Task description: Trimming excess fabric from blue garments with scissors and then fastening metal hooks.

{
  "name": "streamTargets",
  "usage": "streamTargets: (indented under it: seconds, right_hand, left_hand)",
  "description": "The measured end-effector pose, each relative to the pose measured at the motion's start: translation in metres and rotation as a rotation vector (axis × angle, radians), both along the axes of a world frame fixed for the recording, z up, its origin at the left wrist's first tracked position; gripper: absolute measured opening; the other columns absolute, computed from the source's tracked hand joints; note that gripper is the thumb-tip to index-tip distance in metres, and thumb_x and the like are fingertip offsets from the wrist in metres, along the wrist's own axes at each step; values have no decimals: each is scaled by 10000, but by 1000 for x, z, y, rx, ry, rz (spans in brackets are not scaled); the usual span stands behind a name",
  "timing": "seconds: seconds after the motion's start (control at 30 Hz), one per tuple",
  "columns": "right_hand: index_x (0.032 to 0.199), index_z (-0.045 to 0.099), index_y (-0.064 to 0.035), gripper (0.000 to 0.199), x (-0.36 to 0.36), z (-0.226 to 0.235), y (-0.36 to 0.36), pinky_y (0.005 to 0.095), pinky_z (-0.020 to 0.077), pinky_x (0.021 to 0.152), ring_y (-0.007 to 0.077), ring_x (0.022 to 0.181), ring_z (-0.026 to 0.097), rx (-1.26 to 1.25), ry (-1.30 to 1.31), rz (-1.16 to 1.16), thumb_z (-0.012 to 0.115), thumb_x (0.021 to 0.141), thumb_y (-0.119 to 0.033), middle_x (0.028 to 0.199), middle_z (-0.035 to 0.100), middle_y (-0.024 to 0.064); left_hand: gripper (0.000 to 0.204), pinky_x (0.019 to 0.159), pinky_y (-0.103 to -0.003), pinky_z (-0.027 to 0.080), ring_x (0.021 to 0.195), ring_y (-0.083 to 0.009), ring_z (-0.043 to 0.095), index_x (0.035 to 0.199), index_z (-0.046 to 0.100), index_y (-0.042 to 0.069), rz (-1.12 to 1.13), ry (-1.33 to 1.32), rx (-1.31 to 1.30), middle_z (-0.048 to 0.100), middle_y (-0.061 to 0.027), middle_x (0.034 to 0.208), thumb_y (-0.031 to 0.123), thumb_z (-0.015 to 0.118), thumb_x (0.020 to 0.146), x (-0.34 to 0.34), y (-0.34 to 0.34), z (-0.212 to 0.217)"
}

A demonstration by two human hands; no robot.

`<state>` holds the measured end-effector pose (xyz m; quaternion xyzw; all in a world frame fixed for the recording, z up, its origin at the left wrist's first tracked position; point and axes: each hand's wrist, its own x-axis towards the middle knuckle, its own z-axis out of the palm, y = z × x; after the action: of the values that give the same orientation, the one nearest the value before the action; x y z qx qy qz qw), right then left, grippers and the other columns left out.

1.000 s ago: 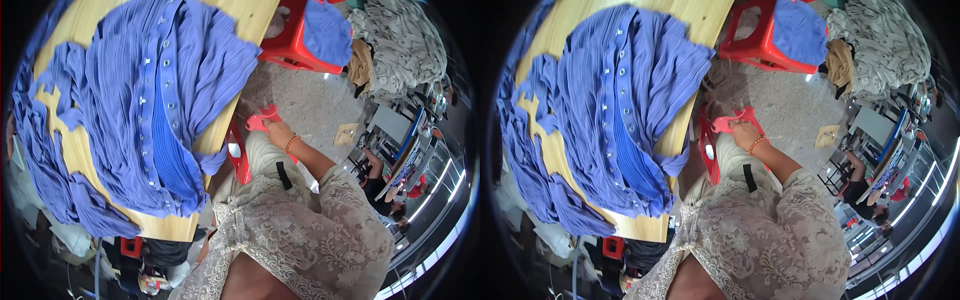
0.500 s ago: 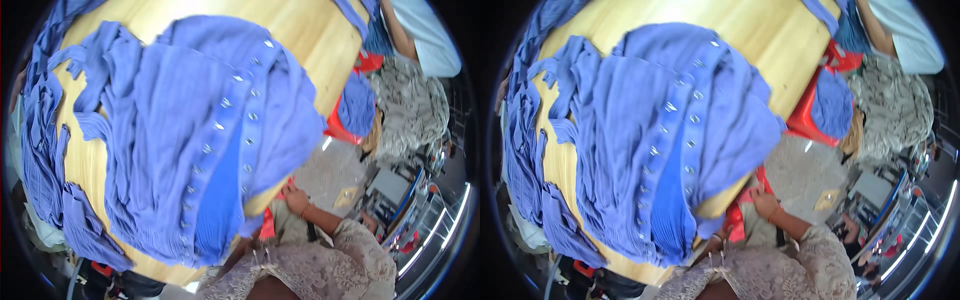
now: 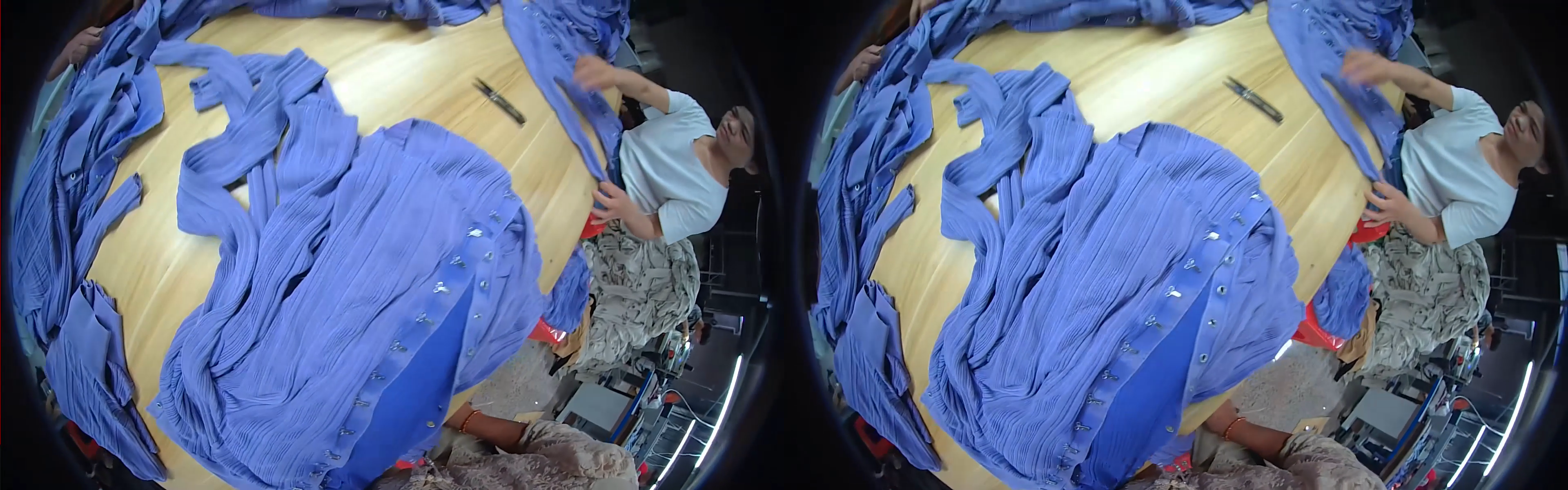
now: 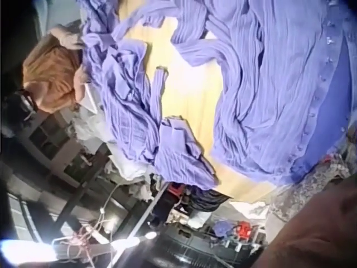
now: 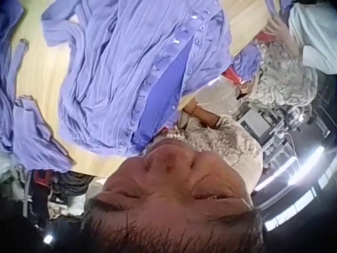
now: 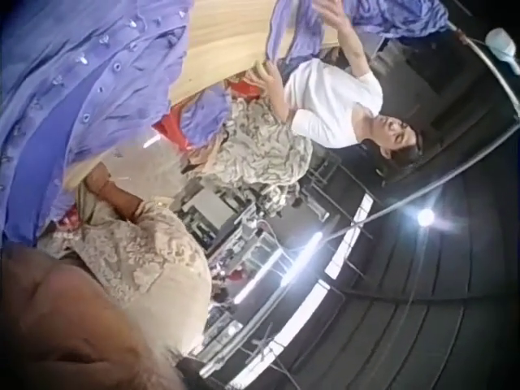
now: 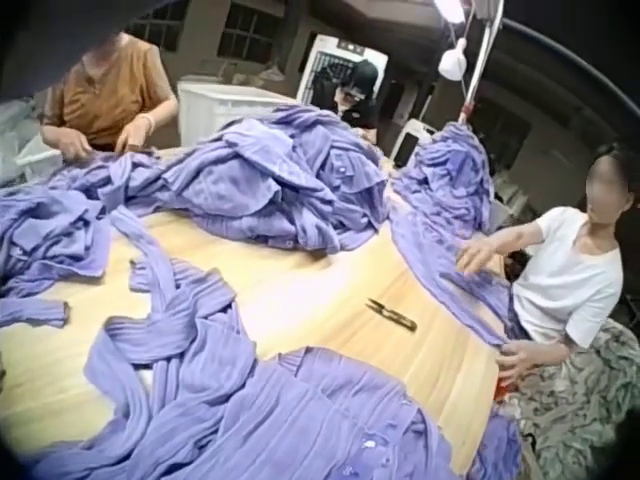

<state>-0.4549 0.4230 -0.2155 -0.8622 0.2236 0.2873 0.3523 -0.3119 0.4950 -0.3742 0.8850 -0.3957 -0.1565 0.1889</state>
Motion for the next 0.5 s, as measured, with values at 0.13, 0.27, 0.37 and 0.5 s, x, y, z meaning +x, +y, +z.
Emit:
streamTargets:
  seconds: [0.13,0.27,0.37,0.5]
  right_hand:
    - [1131,671,-93,382,34,3,-2,485,461,944,332,1083,616,-134,-118,37,521,848,-300,1163,663,149]
    - [1092,674,-59,376,28,-19,-19,426,532,794,310,875,677,-313,-460,74,528,789,-227,1016,695,148]
    - [1210,626,-73,424,15,-35,-24,411,486,957,321,1134,603,-69,91,206,521,828,-226,1248,621,160]
    - [1190,644,-78,433,-3,-62,-22,397,515,896,310,1092,626,-296,-163,175,536,793,-214,1211,640,157]
  left_hand:
    - [340,727,-482,486,894,-272,650,1034,633,84,-78,2,-29,674,-162,1015,386,546,905,19,-49,-8]
    - [348,733,-484,487,899,-277,649,1043,632,80,-218,30,-28,673,-164,1020,389,545,907,18,-92,-1]
    - [354,738,-486,487,903,-281,649,1051,631,77,-321,51,-19,673,-165,1023,390,545,908,18,-122,9]
    - [363,744,-488,488,908,-285,649,1060,629,74,-417,59,-10,672,-167,1028,392,544,910,38,-149,15]
